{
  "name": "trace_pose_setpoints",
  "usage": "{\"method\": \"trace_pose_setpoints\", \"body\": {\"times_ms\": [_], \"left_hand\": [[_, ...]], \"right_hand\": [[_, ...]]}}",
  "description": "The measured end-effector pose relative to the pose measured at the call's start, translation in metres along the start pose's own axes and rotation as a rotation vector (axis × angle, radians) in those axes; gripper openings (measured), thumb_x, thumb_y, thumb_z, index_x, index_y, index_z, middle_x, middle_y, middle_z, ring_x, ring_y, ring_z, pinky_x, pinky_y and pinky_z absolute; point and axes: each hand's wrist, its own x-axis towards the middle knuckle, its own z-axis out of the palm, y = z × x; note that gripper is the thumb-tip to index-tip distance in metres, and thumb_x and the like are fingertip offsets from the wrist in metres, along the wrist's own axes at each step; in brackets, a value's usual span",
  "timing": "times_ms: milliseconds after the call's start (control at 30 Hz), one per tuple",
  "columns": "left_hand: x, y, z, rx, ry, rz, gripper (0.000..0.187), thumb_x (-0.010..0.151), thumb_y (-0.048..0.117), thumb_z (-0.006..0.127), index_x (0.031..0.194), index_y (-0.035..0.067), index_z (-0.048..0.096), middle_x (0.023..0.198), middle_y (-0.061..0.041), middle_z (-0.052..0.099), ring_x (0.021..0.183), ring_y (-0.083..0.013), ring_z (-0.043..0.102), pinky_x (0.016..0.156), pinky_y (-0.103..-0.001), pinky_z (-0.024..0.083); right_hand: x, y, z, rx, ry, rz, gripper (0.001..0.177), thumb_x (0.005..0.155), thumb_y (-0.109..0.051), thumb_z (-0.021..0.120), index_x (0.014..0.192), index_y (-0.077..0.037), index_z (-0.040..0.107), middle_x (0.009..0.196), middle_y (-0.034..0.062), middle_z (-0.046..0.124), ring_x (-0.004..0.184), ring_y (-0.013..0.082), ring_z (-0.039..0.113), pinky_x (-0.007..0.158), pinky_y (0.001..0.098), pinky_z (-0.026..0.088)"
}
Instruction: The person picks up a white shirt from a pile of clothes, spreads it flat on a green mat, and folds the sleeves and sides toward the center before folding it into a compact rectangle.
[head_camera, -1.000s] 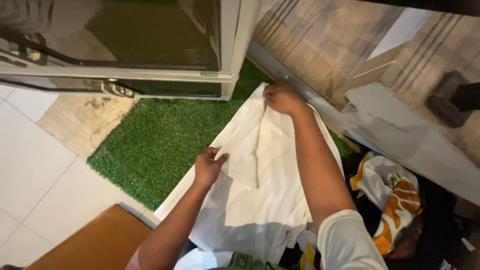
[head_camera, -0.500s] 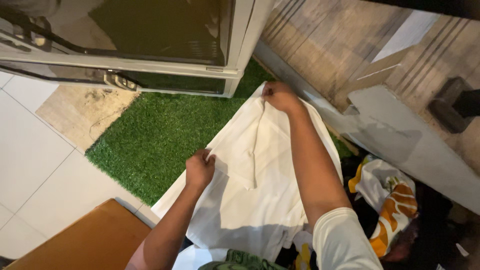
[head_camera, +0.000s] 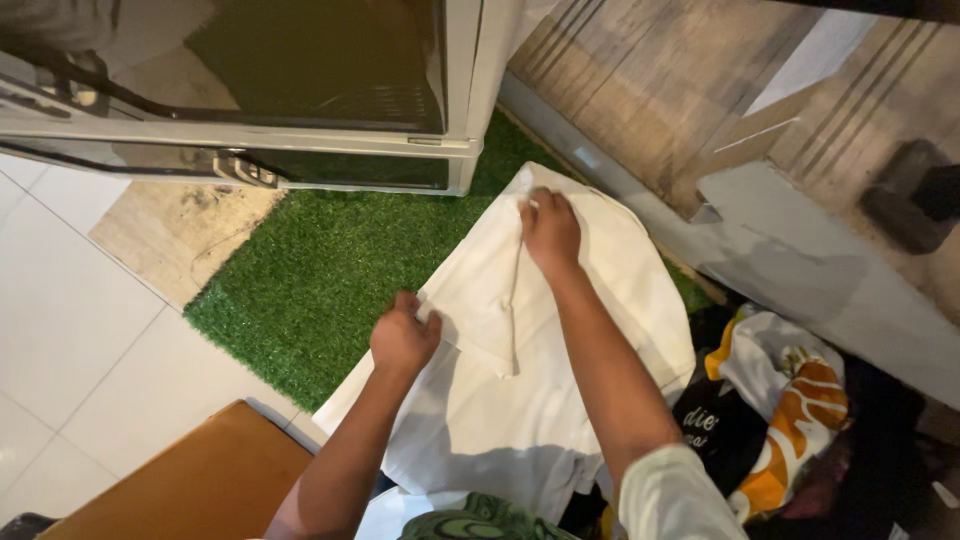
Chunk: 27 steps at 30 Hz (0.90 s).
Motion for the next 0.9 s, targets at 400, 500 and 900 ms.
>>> {"method": "trace_pose_setpoints", "body": {"times_ms": [400,500,900], "left_hand": [[0.051,0.067,0.04,0.116,0.067,0.927,0.058,0.094,0.031,0.063,0.144,0.004,0.052,0.153,-0.019,0.047,0.146,-0.0367,0.04,0.118,-0.051,0.032],[0.067,0.075,0.056,0.221,-0.018,0.88,0.069,0.102,0.043,0.052,0.156,0.005,0.036,0.165,-0.02,0.027,0.155,-0.0359,0.022,0.124,-0.051,0.021],[0.092,0.068,0.058,0.417,-0.152,0.818,0.078,0.104,0.056,0.029,0.163,0.005,0.016,0.172,-0.012,0.01,0.158,-0.0282,0.005,0.126,-0.05,0.005]], "right_hand": [[-0.212,-0.053,-0.021,0.444,-0.152,0.51,0.022,0.088,-0.017,0.075,0.104,-0.003,0.068,0.075,0.0089,0.072,0.063,0.0152,0.068,0.06,0.031,0.055],[-0.235,-0.056,0.001,0.77,-0.102,0.669,0.024,0.092,-0.011,0.074,0.114,-0.002,0.066,0.081,0.007,0.071,0.068,0.011,0.061,0.062,0.029,0.051],[-0.235,-0.078,-0.011,0.704,-0.142,0.652,0.045,0.089,-0.006,0.072,0.128,-0.006,0.05,0.077,0.0075,0.07,0.064,0.0114,0.063,0.06,0.0288,0.053]]}}
